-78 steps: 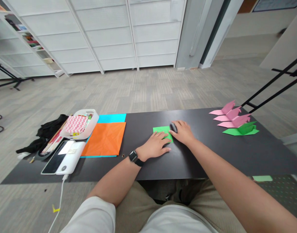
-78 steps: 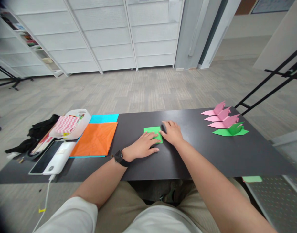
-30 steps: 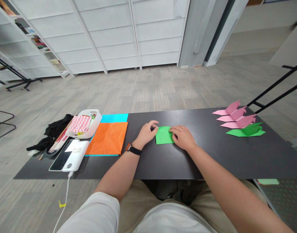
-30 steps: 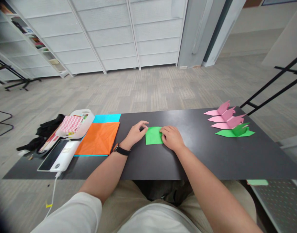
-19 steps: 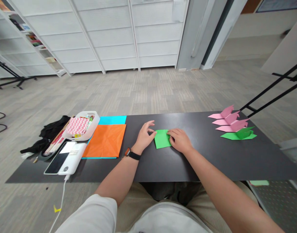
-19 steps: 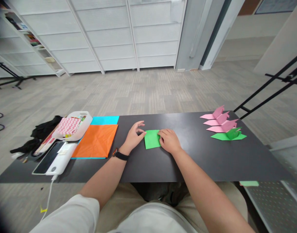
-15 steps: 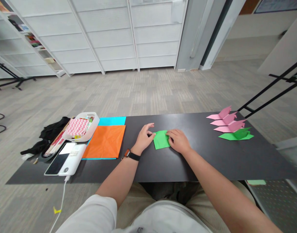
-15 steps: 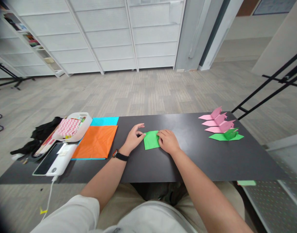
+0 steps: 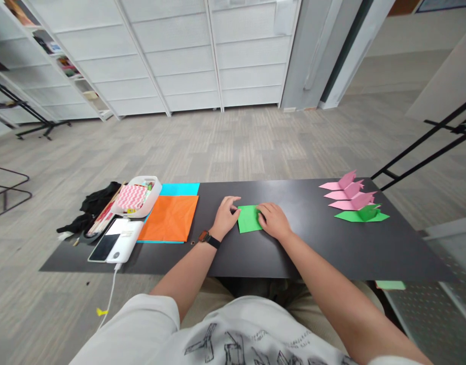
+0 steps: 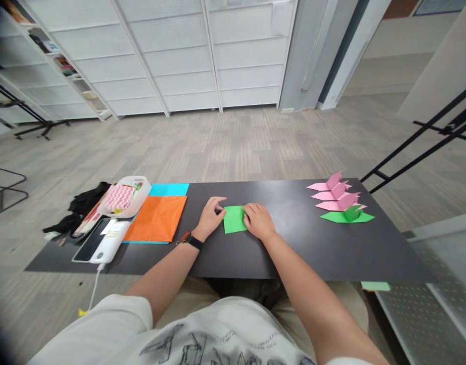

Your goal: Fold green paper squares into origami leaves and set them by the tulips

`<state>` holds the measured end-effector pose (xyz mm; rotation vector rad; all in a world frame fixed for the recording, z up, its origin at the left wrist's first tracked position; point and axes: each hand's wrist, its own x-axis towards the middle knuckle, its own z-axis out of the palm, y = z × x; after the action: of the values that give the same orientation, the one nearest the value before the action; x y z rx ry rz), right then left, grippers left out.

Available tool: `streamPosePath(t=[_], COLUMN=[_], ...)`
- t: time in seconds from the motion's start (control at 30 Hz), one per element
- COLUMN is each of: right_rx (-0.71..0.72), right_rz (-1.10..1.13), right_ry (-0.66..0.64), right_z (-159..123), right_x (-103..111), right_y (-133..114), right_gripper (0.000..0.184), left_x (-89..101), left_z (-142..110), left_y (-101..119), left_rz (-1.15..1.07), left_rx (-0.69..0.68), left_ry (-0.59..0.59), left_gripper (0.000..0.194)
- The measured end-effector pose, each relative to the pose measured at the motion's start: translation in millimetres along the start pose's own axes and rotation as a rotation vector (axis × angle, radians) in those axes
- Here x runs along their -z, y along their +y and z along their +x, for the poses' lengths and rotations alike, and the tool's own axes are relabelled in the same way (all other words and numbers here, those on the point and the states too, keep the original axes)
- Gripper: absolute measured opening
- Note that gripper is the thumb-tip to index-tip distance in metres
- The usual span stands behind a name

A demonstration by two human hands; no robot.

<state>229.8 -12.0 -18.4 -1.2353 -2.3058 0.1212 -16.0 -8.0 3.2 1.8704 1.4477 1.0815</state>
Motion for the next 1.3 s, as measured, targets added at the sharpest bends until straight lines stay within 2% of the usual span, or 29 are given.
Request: streamPosePath(t=[0.17, 0.37, 0.5, 0.6, 0.67, 0.77, 0.9, 1.0, 1.07, 1.17, 1.23, 1.3], right_rx=[0.001, 0.161, 0.157, 0.138, 0.119, 0.068, -0.029, -0.065, -0.089, -0.198, -0.319, -0.445], right_rz=[0.045, 0.116, 0.148, 0.144, 0.127, 0.099, 0.061, 0.059, 0.082, 0.132, 0.163, 0.202], right_ry=[0.004, -0.051, -0.048, -0.046, -0.035, -0.010, 0.035, 0.057, 0.065, 0.105, 0.159, 0.213], right_z=[-2.1, -6.0, -10.4, -16.6, -20.6, -24.4, -25.9, -26.8, -27.8, -29.3, -29.6, -29.0], right_x=[4.4, 14.6, 16.3, 10.2, 4.3, -2.7, -5.2, -4.8, -5.3, -8.4, -11.9, -15.4], right_y=[-2.2, -6.3, -19.9, -36.7, -46.9, -55.5, -55.7, -53.6, -51.8, -46.3, -40.6, -34.9], right_gripper=[0.037, 0.041, 0.052, 0.067, 0.070, 0.062, 0.036, 0.022, 0.019, 0.021, 0.024, 0.023], left_x=[19.9, 40.3, 38.1, 29.5, 21.9, 10.3, -1.9, -6.2, -5.2, 2.4, 8.4, 11.1], left_z=[7.1, 25.0, 32.2, 36.4, 39.2, 42.6, 43.3, 40.8, 37.6, 27.7, 15.8, -0.1], left_y=[16.2, 34.2, 46.0, 55.5, 61.4, 69.1, 79.6, 86.9, 89.6, 88.0, 83.4, 77.1], left_rz=[0.041, 0.151, 0.169, 0.173, 0.184, 0.185, 0.120, 0.010, -0.064, -0.085, 0.007, 0.156], left_rx=[0.006, 0.113, 0.170, 0.174, 0.153, 0.119, 0.083, 0.066, 0.050, -0.023, -0.064, -0.031], left_ry=[-0.013, -0.027, -0.054, -0.073, -0.081, -0.089, -0.118, -0.171, -0.190, -0.095, 0.055, 0.203], left_gripper=[0.047, 0.049, 0.052, 0.051, 0.050, 0.049, 0.053, 0.058, 0.055, 0.040, 0.031, 0.027])
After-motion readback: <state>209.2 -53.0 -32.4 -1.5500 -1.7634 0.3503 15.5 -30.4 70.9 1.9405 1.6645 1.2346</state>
